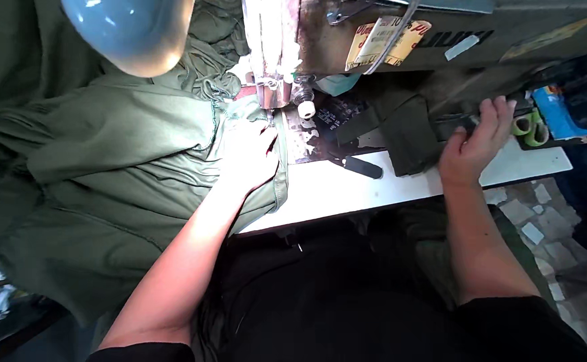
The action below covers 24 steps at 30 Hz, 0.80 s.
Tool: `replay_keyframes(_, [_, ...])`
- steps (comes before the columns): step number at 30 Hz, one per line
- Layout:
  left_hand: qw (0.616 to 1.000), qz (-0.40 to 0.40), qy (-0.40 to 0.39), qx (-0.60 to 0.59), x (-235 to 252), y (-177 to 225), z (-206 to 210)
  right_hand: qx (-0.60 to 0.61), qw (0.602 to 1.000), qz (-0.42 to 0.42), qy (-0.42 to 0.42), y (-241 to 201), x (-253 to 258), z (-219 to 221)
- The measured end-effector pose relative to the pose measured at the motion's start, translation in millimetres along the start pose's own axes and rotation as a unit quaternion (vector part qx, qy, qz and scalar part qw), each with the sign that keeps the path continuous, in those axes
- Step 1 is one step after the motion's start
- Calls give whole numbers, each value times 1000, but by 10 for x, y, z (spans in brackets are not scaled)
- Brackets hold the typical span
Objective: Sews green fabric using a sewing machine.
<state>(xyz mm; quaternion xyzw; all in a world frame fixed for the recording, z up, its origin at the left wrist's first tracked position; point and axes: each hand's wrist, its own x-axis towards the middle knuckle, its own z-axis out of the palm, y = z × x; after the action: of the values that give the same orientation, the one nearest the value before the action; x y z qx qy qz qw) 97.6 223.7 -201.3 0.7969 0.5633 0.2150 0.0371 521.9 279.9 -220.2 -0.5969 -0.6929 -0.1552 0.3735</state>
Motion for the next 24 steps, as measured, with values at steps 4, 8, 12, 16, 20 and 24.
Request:
replay_keyframes(4, [1000,1,-1,-1,2,6,-1,31,999,-9,17,14,-6,5])
replay_keyframes(8, [1000,-2,-24,-2,11,20,-33,-17,978,96,-182,-193,41,-180])
replay_keyframes(12, [1000,-7,-28,-2,-11,30,-30,3,985,81,-150,-151,132,-306])
replay_keyframes(16, [1000,-3,-20,-3,12,19,-8,96,994,-15,54,-455,202,-486])
replay_keyframes(20, [998,-24,-50,7,-117,176,-41,225,966,-124,-25,-1289,233,-484])
replay_keyframes(24, [998,-37,-31,36,-576,641,-14,310,911,-195,-191,-1930,149,-76])
